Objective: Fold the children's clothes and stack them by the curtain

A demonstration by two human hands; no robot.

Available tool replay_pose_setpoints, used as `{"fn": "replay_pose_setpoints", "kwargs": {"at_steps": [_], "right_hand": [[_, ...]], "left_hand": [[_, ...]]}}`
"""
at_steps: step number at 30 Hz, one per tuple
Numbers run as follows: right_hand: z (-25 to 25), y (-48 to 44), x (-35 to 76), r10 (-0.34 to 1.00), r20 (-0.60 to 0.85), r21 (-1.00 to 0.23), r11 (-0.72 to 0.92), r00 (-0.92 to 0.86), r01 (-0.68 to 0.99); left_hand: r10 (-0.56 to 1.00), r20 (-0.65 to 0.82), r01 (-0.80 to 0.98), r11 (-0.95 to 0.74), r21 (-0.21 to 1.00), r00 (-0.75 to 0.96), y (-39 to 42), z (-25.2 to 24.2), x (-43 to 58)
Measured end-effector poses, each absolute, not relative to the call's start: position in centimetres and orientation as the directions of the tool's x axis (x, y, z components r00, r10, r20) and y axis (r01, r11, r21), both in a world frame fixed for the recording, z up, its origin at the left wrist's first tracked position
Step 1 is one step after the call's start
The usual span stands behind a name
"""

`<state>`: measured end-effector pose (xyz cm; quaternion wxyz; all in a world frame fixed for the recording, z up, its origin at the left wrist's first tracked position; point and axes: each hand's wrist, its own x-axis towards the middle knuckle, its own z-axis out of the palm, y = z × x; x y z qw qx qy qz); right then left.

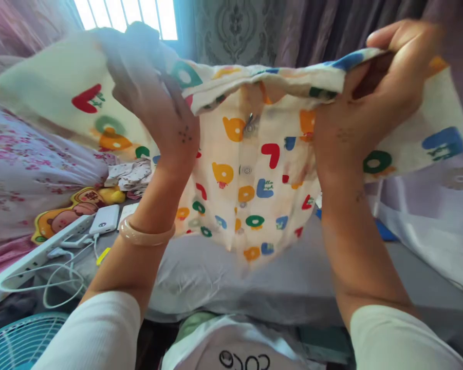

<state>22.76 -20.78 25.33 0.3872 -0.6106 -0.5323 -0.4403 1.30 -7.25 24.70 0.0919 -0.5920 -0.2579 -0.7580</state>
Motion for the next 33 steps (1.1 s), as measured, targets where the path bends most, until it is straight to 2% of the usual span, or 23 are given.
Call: {"fn": "replay_pose_setpoints", "kwargs": {"at_steps": [2,3,7,10,16,19,22,28,33], "right_hand": [[25.2,-20.5,22.2,0.072,0.986,-0.145,-0.067,0.15,0.987],[24.8,-19.9,22.2,0.043,0.978,-0.2,-0.034,0.202,0.979],[20.7,-15.3,23.9,0.343,0.87,-0.344,-0.093,0.354,0.934],[15.8,-11.1,25.8,0.475,0.783,-0.382,-0.142,0.402,0.913],[7.6,-5.1,28.1,0.68,0.522,-0.444,-0.299,0.515,0.845],[5.0,-3.2,28.9,0.727,0.398,-0.444,-0.381,0.559,0.811],[2.9,-1.7,29.6,0.741,0.344,-0.439,-0.416,0.577,0.797],[-0.1,0.7,30.2,0.735,0.302,-0.444,-0.455,0.607,0.772],[-1.8,2.7,30.5,0.712,0.331,-0.417,-0.478,0.619,0.773]], "left_hand": [[0.129,0.962,0.549,-0.799,0.245,-0.242,-7.0,24.0,1.8],[0.163,0.965,0.559,-0.79,0.253,-0.206,-6.6,23.3,2.1],[0.406,0.913,0.534,-0.764,0.363,-0.039,-3.2,18.1,3.7],[0.525,0.846,0.631,-0.687,0.36,0.089,0.5,12.5,5.0],[0.829,0.514,0.847,-0.425,0.32,0.222,5.4,3.2,7.0],[0.891,0.378,0.878,-0.375,0.296,0.252,6.8,1.0,7.7],[0.905,0.337,0.888,-0.36,0.287,0.258,8.2,-0.3,8.3],[0.904,0.324,0.874,-0.379,0.303,0.28,10.7,-2.6,9.9],[0.914,0.297,0.879,-0.366,0.306,0.277,12.3,-3.5,11.2]]}}
